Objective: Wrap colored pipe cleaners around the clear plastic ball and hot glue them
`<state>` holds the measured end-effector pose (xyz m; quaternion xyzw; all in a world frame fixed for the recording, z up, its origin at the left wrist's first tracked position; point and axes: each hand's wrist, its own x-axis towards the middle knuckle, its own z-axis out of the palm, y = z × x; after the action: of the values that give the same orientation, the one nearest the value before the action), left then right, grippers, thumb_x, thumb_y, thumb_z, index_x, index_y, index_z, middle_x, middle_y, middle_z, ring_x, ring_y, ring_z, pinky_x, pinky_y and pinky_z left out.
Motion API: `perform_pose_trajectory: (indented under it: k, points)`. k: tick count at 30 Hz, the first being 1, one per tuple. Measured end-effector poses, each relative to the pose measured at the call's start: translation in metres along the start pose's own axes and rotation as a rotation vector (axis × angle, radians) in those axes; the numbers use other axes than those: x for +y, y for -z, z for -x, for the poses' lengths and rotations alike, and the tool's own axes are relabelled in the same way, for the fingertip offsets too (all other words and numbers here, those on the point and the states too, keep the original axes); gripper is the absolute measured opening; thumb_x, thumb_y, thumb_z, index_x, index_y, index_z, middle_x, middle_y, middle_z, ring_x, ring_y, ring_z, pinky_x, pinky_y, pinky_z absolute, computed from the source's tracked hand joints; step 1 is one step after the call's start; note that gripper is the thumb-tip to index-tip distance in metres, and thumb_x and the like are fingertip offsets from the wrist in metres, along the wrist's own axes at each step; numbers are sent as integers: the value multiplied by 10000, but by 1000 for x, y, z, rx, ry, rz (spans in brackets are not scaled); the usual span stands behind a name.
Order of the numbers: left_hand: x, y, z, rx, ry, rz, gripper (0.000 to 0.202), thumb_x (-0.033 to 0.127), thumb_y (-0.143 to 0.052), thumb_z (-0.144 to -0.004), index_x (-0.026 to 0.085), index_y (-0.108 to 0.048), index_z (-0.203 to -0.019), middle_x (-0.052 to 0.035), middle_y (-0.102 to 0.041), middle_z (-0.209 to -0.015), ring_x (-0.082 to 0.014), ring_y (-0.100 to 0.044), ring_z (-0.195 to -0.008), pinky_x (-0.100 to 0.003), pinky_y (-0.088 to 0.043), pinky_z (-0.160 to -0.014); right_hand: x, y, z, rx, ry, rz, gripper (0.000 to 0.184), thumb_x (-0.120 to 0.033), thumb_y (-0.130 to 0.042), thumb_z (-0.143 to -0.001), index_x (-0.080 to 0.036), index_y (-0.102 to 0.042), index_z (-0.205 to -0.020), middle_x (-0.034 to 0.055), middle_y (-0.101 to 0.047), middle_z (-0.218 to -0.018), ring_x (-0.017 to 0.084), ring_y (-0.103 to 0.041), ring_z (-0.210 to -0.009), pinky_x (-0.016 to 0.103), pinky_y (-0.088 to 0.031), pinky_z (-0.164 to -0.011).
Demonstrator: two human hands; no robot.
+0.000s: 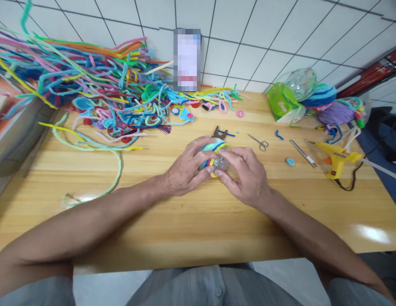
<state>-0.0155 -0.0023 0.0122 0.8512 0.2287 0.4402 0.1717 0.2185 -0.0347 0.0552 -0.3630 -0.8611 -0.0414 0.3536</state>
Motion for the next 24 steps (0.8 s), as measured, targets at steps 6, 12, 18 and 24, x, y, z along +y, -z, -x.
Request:
perform_pose_trajectory:
  k: [6,12,18,24]
  points:
    - [-2,-2,1,13,4,48,365,347,-548,-1147,287,-517,-1506,-172,-538,-1611,-304,-533,-1552,-584,-500,-1284,0,-2,2,-3,19,28,437,-311,-717,-1044,-203,-634,-1459,127,-733,-1177,268,-714,-1061,410,-657,-846]
    - [-2,-2,0,13,16,79,344,320,-526,-1153,285,-506,-1494,-167,-518,-1615,-293,-510,-1566,-563,-487,-1302,-2,-9,3,42,-4,41,497,-405,-739,-1031,-195,-608,-1462,144,-711,-1187,286,-701,-1069,437,-655,-847]
    - [-2,-2,-1,27,53,111,300,354,-473,-1178,297,-547,-1462,-131,-541,-1598,-259,-524,-1552,-523,-489,-1301,-1,-14,2,70,5,51,443,-329,-696,-1020,-188,-599,-1428,140,-698,-1183,283,-691,-1064,435,-649,-850]
    - [2,2,-6,43,86,101,224,327,-504,-1175,276,-621,-1359,-126,-602,-1527,-234,-566,-1504,-484,-521,-1257,-2,-16,5,78,7,79,480,-307,-695,-995,-184,-584,-1446,140,-684,-1202,286,-684,-1069,435,-650,-853]
